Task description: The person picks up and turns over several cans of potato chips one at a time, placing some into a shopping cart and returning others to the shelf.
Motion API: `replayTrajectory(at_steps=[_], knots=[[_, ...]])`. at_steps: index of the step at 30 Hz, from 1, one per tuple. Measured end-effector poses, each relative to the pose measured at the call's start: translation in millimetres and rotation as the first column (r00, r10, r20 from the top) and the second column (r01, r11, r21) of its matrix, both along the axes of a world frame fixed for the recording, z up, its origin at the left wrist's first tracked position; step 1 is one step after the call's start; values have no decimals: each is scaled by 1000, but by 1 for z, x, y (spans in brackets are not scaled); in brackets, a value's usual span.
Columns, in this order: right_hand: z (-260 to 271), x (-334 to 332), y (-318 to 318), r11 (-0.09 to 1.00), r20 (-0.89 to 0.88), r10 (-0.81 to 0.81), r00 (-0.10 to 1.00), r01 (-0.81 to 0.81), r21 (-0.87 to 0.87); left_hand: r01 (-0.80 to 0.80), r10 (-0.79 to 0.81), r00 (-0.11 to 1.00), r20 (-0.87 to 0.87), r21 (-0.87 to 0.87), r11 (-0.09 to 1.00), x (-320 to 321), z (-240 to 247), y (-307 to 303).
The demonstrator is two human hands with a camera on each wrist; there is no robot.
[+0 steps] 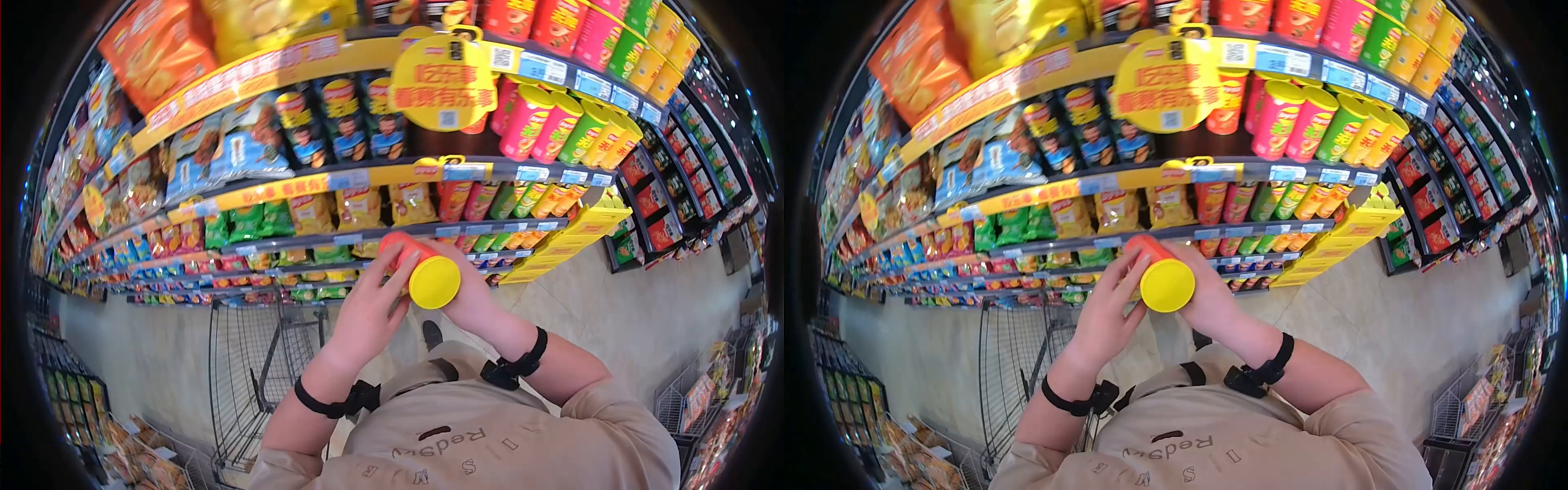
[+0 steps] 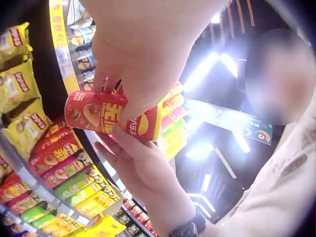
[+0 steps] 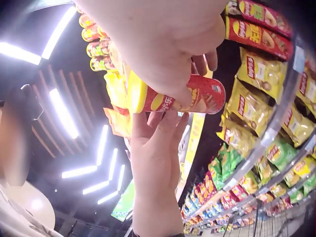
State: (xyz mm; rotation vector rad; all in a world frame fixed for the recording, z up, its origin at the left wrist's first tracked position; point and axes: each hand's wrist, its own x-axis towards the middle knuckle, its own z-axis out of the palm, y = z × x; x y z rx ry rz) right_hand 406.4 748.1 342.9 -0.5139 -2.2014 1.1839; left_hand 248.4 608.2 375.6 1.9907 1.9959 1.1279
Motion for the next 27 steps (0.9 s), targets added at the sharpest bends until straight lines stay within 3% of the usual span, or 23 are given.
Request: replayTrajectory(at_steps=[6,12,14,20,21,27], knots=[[46,15,93,977,-157,-111,981,137,162,82,-88,994,58,106,991,12,34,114],[60,11,162,960,-264,-83,961,148,237,28,-53,993,104,223,975,16,38,189],[64,6,176,964,-273,-79,959,143,225,6,-25,996,87,212,977,16,40,203],[63,-13,206,981,-257,-39,966,85,173,-135,86,949,303,147,980,4,27,229],[62,-16,209,986,-260,-37,965,77,145,-161,118,968,220,189,969,2,28,232],[64,-30,223,991,-253,-27,967,59,122,-262,227,954,196,175,949,-11,15,243]])
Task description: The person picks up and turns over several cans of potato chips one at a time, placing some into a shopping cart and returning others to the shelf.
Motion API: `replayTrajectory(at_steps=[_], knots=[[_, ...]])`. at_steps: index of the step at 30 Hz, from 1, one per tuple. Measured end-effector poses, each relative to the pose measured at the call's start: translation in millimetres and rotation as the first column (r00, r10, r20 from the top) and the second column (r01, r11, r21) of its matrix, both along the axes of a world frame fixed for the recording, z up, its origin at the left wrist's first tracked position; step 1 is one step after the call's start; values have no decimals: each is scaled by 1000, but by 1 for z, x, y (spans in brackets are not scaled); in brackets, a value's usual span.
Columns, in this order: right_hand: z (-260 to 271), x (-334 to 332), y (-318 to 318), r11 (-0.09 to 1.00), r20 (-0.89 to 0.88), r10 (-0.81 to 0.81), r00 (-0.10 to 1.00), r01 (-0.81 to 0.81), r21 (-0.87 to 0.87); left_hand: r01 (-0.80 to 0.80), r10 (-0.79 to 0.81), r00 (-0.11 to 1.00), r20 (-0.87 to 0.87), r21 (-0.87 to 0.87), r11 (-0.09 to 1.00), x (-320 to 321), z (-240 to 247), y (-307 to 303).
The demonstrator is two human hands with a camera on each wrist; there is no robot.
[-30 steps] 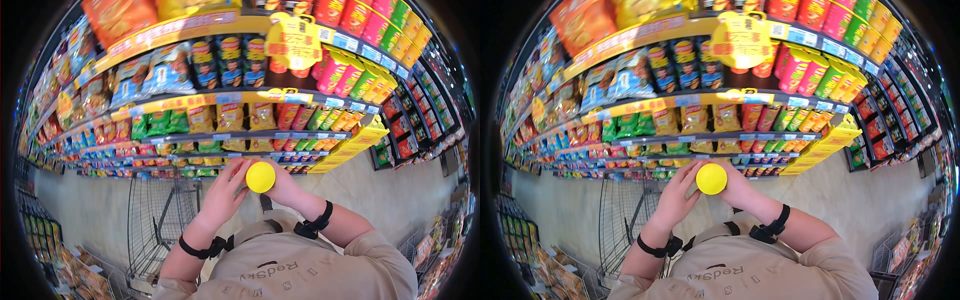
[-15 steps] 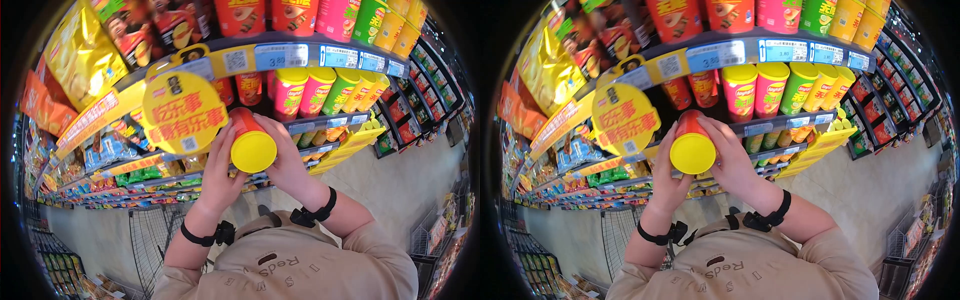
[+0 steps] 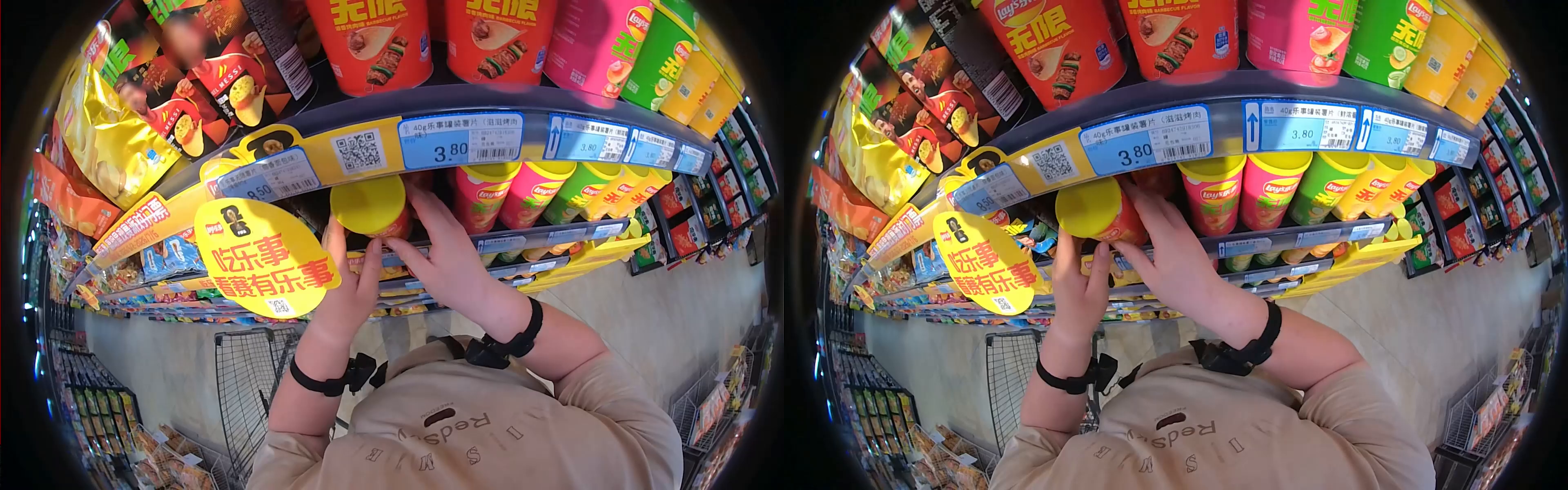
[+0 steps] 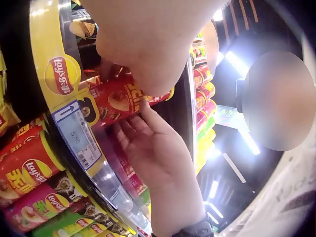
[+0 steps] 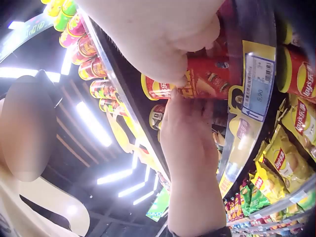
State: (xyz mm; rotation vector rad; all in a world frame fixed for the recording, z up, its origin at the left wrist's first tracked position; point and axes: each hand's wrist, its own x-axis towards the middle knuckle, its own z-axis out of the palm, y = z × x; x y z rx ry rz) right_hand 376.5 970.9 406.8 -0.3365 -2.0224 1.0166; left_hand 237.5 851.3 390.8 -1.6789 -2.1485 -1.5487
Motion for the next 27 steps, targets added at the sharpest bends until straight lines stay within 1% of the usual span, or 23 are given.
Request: replayTrajectory(at_steps=[1,3,7,9,10,12,16,18,19,21,22,23,25,26,27], knots=[[0,-2,2,1000,0,3,1000,-3,-1,-3,3,1000,0,-1,1000,-4,-2,2],[-3,-5,6,997,3,40,999,-39,-69,-9,16,987,-160,44,999,-10,-3,6],[-9,-9,12,1000,31,21,999,-21,-14,-22,21,988,-150,-4,1000,-11,-1,8],[-15,-12,16,997,37,70,997,-70,-15,-28,25,996,-89,-34,999,-10,-1,6],[-16,-12,16,997,36,72,997,-72,-15,-31,27,996,-90,-35,999,-11,-2,5],[-16,-12,16,996,155,74,985,-64,-64,0,-1,1000,-9,-75,997,-14,-6,2],[-17,-14,16,999,184,33,982,-33,-4,18,-18,1000,-2,-40,999,-11,-7,-2],[-17,-18,16,997,177,40,983,-27,-72,95,-88,987,132,-49,994,-8,0,-2],[-15,-18,15,997,175,42,984,-31,-67,91,-85,988,129,-44,995,-8,0,-3],[-12,-18,14,1000,198,-24,980,25,-6,33,-36,999,-39,-94,995,-10,-3,-7],[-10,-19,13,1000,198,-20,980,21,-3,81,-81,997,7,-97,992,-11,-3,-8],[-10,-19,13,999,230,-26,973,30,-14,76,-76,997,7,-92,993,-9,-1,-12],[-8,-22,14,999,262,-30,965,36,-18,19,-37,996,-85,-203,979,-4,3,-21],[-8,-23,13,999,271,-38,962,44,-16,65,-78,996,-42,-251,966,-6,5,-26],[-7,-24,13,999,279,-47,959,52,-10,61,-73,997,-39,-247,967,-4,12,-31]])
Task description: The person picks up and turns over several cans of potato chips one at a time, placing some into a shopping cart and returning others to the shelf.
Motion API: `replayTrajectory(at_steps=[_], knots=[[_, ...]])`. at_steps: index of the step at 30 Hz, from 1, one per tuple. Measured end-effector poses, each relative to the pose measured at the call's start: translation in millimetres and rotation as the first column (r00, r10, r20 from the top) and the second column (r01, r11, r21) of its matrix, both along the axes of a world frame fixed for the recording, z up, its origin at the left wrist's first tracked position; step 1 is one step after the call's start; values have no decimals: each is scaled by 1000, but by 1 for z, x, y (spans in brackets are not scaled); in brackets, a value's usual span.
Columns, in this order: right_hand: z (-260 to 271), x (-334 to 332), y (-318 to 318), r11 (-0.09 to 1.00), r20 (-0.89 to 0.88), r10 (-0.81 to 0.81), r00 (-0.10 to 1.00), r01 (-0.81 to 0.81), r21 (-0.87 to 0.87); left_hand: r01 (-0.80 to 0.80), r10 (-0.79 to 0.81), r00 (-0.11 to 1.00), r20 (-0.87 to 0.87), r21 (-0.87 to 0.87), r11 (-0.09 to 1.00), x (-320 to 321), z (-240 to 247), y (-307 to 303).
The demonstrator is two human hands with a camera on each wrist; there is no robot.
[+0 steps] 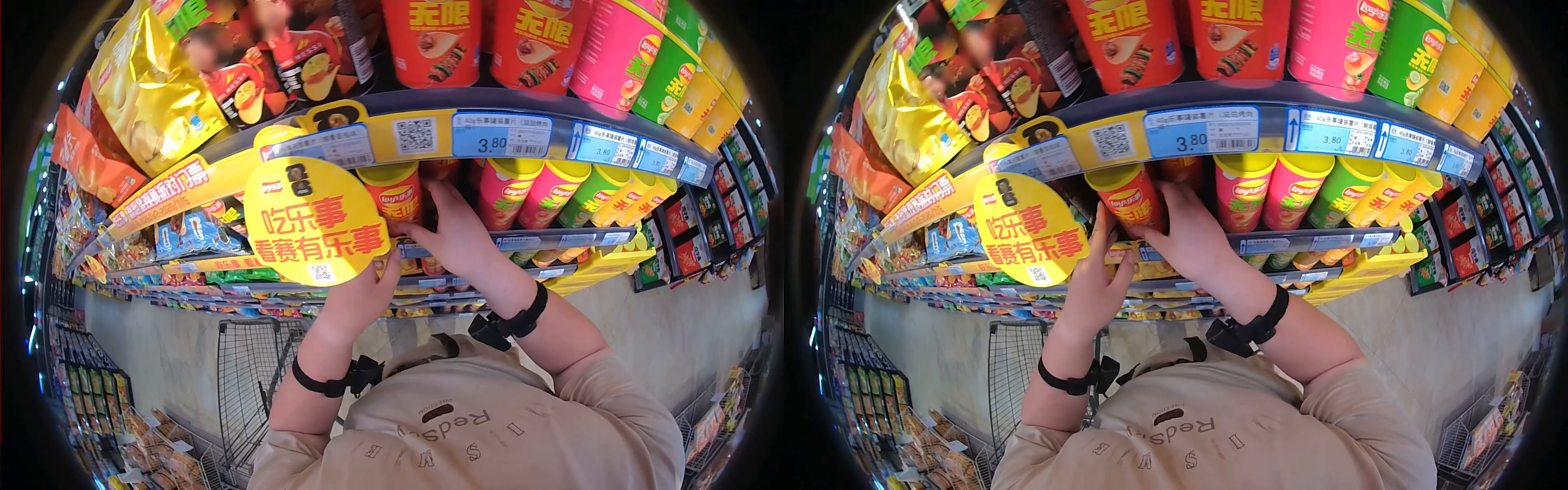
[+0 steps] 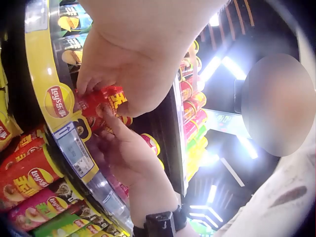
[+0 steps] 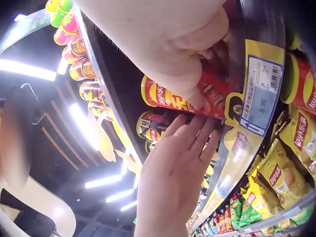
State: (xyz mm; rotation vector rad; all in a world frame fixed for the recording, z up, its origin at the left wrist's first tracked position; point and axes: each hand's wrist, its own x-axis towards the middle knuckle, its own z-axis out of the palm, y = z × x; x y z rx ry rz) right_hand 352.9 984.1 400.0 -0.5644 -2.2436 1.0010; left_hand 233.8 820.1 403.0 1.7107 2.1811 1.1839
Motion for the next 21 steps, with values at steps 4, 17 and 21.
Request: replayTrajectory(at_steps=[4,17,21], knots=[[1,-6,-3,1000,19,-21,1000,22,-14,-4,6,1000,29,-76,997,3,16,-28],[-30,-25,-4,996,-88,-24,996,31,80,-67,65,955,290,-3,998,-33,-17,-206],[-14,-24,-15,997,-19,-64,998,65,47,-248,230,897,376,-1,969,-37,-24,-284]])
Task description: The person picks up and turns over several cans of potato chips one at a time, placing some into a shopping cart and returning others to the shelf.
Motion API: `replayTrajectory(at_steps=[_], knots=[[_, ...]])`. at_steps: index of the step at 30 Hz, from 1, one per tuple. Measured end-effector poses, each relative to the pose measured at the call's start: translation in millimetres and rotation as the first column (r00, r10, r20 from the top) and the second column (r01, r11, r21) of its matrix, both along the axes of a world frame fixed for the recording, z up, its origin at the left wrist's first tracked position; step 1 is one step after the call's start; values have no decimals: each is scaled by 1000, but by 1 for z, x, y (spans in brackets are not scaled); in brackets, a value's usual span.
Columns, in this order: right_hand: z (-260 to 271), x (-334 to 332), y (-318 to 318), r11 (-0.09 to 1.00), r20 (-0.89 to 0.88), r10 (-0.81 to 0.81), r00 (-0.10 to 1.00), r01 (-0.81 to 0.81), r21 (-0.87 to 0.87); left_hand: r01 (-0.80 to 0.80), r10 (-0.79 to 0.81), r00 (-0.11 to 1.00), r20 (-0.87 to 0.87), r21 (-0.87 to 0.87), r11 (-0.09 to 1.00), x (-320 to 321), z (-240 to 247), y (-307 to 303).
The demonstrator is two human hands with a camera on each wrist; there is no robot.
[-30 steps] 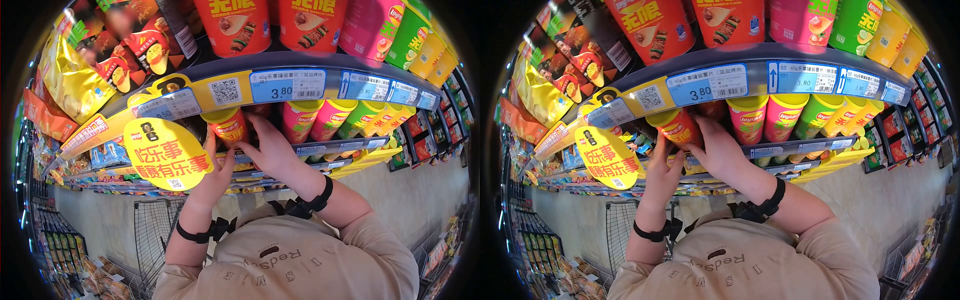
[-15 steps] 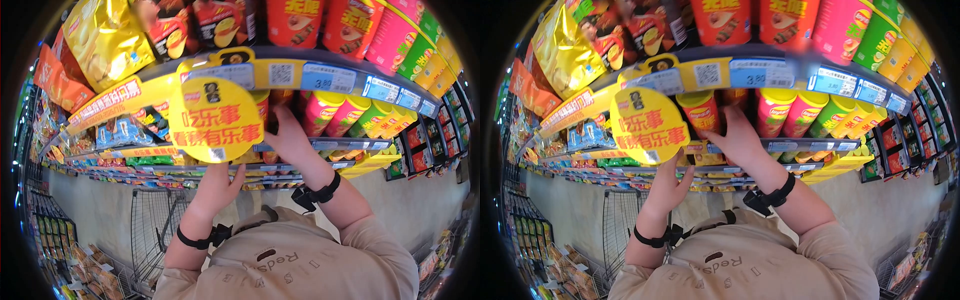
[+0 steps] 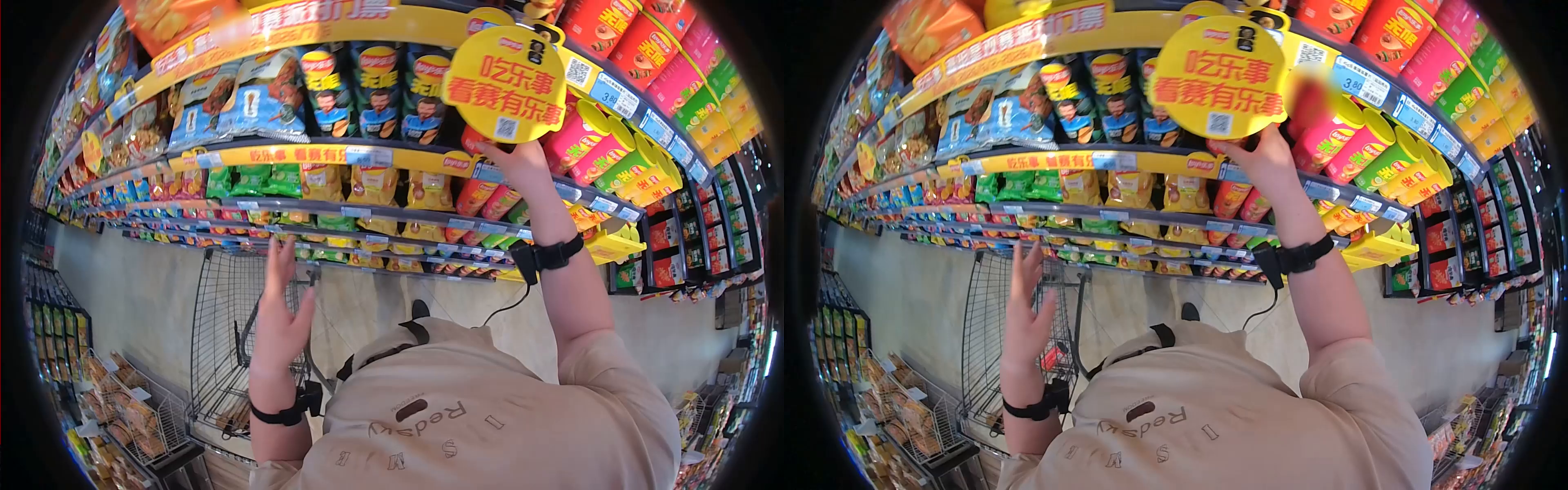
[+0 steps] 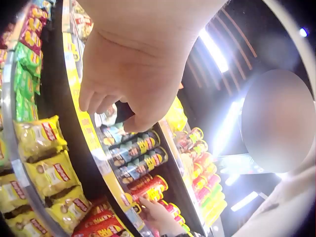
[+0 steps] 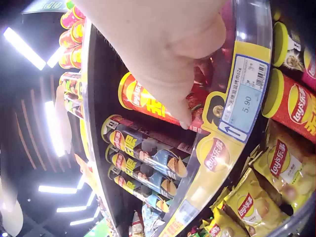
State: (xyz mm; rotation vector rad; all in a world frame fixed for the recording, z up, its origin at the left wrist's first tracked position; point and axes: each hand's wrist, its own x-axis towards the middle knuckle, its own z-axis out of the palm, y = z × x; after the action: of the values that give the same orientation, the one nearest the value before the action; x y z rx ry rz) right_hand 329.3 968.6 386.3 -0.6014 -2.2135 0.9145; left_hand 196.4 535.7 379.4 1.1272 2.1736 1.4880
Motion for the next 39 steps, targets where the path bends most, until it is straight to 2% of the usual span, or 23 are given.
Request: replayTrajectory(at_steps=[1,2,3,5,6,7,9,10,12,13,15,17,19,21,22,23,25,26,29,30,34,36,39], knots=[[6,-1,-6,999,-4,-13,1000,13,-31,-5,5,1000,9,8,1000,-1,-2,-21],[8,0,-7,989,17,-63,998,60,133,-73,73,997,18,-2,997,-2,-4,-42],[5,-2,-3,988,22,-57,998,53,144,-141,141,990,24,-11,990,-4,-8,-63],[-8,-9,9,996,79,-78,994,76,36,-222,222,974,36,5,975,-8,-20,-105],[-10,-11,10,997,88,-77,993,75,24,-295,294,955,43,13,955,-9,-25,-126],[0,-12,-7,997,89,-77,993,74,33,-297,295,954,48,22,955,-10,-30,-146],[19,-11,-40,957,108,-263,959,245,153,-380,380,925,-5,22,925,-12,-39,-185],[15,-10,-41,955,103,-265,959,247,164,-390,391,920,-16,34,920,-11,-40,-203],[-5,-9,-37,968,-69,-219,973,225,113,-442,442,897,20,46,896,-9,-49,-240],[-11,-5,-56,968,-60,-215,975,221,118,-495,493,868,58,30,868,-2,-52,-263],[-27,-2,-97,787,-297,-463,835,541,295,-548,545,834,90,21,836,4,-60,-294],[-41,-1,-139,805,-340,-374,863,484,342,-595,592,802,84,8,804,12,-67,-323],[-67,-9,-177,861,-280,-342,897,418,289,-621,617,781,99,18,783,19,-81,-348],[-104,-31,-234,948,-149,-202,968,232,219,-615,618,782,83,-61,786,37,-95,-383],[-101,-46,-257,980,-133,-146,980,161,117,-643,647,759,73,-75,762,37,-99,-384],[-105,-53,-274,987,-118,-103,988,116,114,-675,681,728,80,-89,733,41,-103,-391],[-115,-70,-306,986,-17,156,988,-156,-50,-680,686,721,100,-90,728,49,-116,-408],[-121,-79,-317,969,31,247,969,-247,10,-695,701,702,123,-92,713,53,-125,-416],[-117,-101,-360,893,193,449,873,-446,-60,-741,751,642,153,-130,659,65,-140,-429],[-123,-111,-367,859,211,505,837,-511,-27,-750,765,628,142,-150,644,69,-151,-435],[-148,-153,-397,757,316,650,691,-624,-193,-785,826,550,119,-264,561,83,-189,-448],[-162,-178,-414,685,344,727,594,-601,-411,-780,845,493,205,-326,534,86,-188,-450],[-178,-219,-453,572,384,815,434,-709,-414,-782,870,429,243,-383,493,84,-195,-458]])
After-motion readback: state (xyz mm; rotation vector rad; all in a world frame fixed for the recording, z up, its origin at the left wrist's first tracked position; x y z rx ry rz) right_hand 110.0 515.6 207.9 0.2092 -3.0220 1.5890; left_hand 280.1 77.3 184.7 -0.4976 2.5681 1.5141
